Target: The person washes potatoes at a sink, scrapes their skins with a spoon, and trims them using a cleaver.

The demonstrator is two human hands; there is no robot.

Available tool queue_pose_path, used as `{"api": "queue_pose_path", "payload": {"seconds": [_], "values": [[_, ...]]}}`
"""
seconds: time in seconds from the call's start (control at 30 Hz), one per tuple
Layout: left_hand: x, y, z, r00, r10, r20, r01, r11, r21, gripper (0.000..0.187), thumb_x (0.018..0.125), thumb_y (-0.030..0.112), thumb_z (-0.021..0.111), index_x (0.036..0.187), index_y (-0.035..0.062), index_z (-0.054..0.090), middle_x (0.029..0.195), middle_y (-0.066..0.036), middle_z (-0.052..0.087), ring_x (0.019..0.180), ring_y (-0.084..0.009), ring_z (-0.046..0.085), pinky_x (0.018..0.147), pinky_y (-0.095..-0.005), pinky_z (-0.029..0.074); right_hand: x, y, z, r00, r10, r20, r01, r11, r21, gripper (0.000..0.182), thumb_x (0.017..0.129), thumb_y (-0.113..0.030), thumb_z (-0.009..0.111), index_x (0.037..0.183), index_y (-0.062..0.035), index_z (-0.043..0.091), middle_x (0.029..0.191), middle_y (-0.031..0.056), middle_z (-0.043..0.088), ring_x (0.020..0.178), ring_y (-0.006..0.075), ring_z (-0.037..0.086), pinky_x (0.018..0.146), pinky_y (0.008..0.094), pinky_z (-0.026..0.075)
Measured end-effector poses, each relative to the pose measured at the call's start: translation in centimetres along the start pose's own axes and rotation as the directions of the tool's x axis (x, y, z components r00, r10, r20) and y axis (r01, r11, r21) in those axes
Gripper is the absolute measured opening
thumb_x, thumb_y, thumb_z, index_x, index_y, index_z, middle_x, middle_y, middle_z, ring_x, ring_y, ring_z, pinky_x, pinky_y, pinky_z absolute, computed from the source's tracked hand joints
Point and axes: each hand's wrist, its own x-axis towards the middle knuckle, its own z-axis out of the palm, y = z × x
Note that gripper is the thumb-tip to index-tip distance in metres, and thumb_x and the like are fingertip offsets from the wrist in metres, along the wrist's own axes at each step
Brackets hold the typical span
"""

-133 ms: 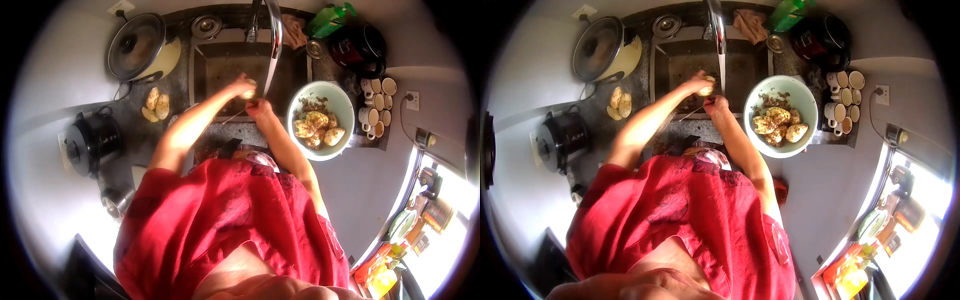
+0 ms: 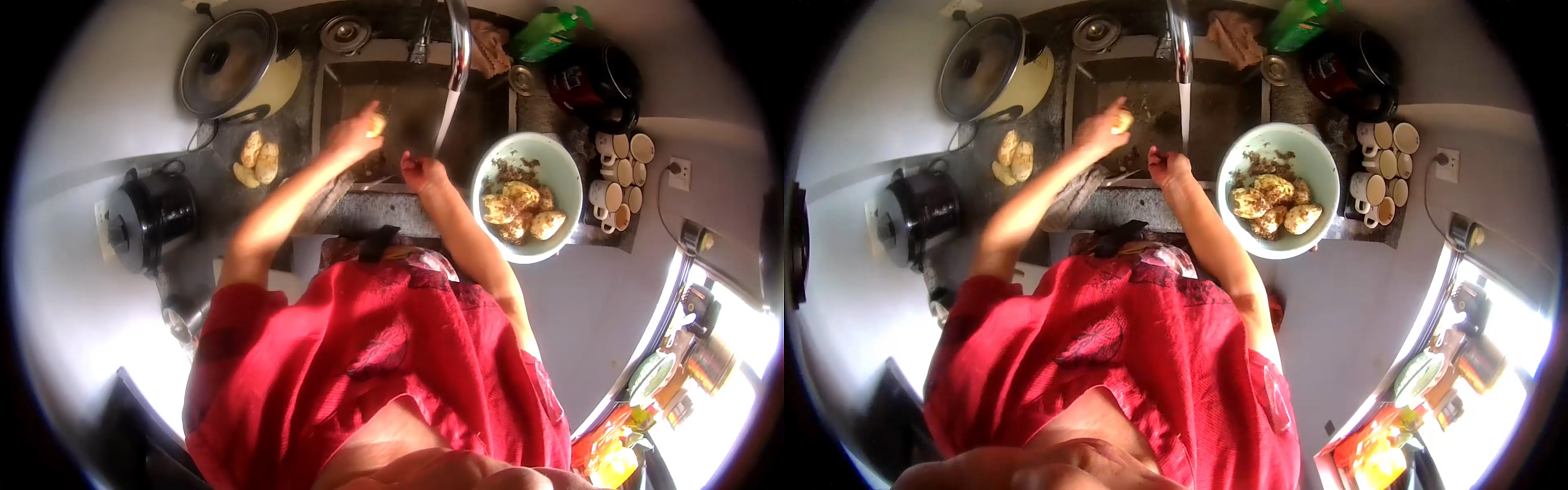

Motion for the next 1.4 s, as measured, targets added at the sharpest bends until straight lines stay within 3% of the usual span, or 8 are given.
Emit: {"api": "queue_pose_path", "payload": {"seconds": [0.2,0.5,0.7,0.83,1.0,1.13,1.27,1.4], "values": [[-4.7,-9.6,-1.9,0.871,-0.193,-0.451,0.05,0.95,-0.31,0.062,0.073,0.02,0.072,0.127,0.007,0.046,0.113,-0.017,0.061,0.104,-0.0312,0.06,0.089,-0.0379,0.047,-6.8,-1.5,2.8,0.912,0.311,0.268,-0.358,0.922,0.147,0.018,0.094,0.0,0.03,0.101,0.0056,0.045,0.09,0.0176,0.056,0.069,0.0191,0.057,0.045,0.0204,0.045],[-8.5,-13.3,-0.4,0.874,-0.222,-0.433,0.191,0.975,-0.116,0.07,0.074,0.023,0.077,0.133,0.0067,0.042,0.126,-0.02,0.052,0.117,-0.032,0.051,0.097,-0.0392,0.042,-15.3,-4.7,5.9,0.687,0.566,0.455,-0.647,0.762,0.029,0.026,0.096,-0.004,0.034,0.112,0.0138,0.043,0.089,0.0141,0.053,0.069,0.0159,0.052,0.04,0.0198,0.044],[-10.3,-4.9,-2.4,0.898,-0.26,-0.355,0.387,0.85,0.357,0.07,0.087,0.033,0.062,0.144,0.0084,0.03,0.149,-0.017,0.026,0.138,-0.0329,0.022,0.114,-0.0454,0.023,-18.9,-9.3,5.2,0.765,0.435,0.476,-0.01,0.746,-0.666,0.038,0.102,-0.028,0.036,0.117,0.0039,0.049,0.083,0.0031,0.042,0.061,0.0066,0.035,0.038,0.0154,0.024],[-14.1,-2.6,2.8,0.964,-0.249,-0.092,0.265,0.876,0.404,0.063,0.086,0.025,0.063,0.142,0.0181,0.035,0.145,-0.019,0.032,0.133,-0.0337,0.03,0.109,-0.049,0.029,-23.6,-12.8,4.2,0.835,0.135,0.533,0.345,0.626,-0.699,0.038,0.101,-0.031,0.039,0.116,0.0008,0.053,0.078,-0.001,0.04,0.058,0.0052,0.032,0.04,0.0146,0.021],[-16.8,-9.4,6.6,0.982,0.001,-0.187,0.062,0.942,0.33,0.033,0.079,0.001,0.055,0.111,0.0083,0.055,0.119,-0.016,0.05,0.116,-0.0358,0.047,0.091,-0.0433,0.046,-25.5,-18.3,0.3,0.791,0.065,0.608,0.379,0.728,-0.572,0.032,0.099,-0.025,0.045,0.117,0.0004,0.053,0.077,-0.0013,0.041,0.059,0.0047,0.032,0.04,0.0141,0.02],[-19.9,-12.8,3.9,0.908,-0.394,-0.144,0.415,0.896,0.158,0.023,0.089,0.016,0.048,0.107,0.0066,0.059,0.114,-0.018,0.057,0.106,-0.0355,0.055,0.091,-0.0434,0.045,-25.0,-23.1,-4.1,0.789,0.04,0.613,0.291,0.855,-0.43,0.033,0.099,-0.025,0.045,0.118,0.0011,0.052,0.075,-0.0009,0.04,0.058,0.0063,0.032,0.04,0.0168,0.021],[-23.4,-26.1,3.8,0.865,-0.322,-0.386,0.488,0.72,0.493,0.027,0.085,0.011,0.053,0.11,0.0069,0.062,0.114,-0.019,0.057,0.111,-0.0341,0.05,0.095,-0.043,0.042,-26.6,-24.3,-6.5,0.845,-0.21,0.491,0.489,0.673,-0.555,0.036,0.101,-0.03,0.038,0.119,-0.002,0.053,0.069,-0.0012,0.039,0.053,0.0063,0.03,0.041,0.0193,0.021],[-17.4,-9.9,0.5,0.919,-0.011,-0.395,0.172,0.911,0.375,0.039,0.071,-0.003,0.056,0.109,0.006,0.061,0.11,-0.017,0.059,0.099,-0.031,0.055,0.09,-0.043,0.044,-25.9,-24.5,-8.3,0.817,-0.33,0.474,0.577,0.461,-0.674,0.021,0.101,-0.024,0.04,0.1,-0.0056,0.05,0.063,-0.0016,0.039,0.046,0.005,0.028,0.04,0.0198,0.021]]}}
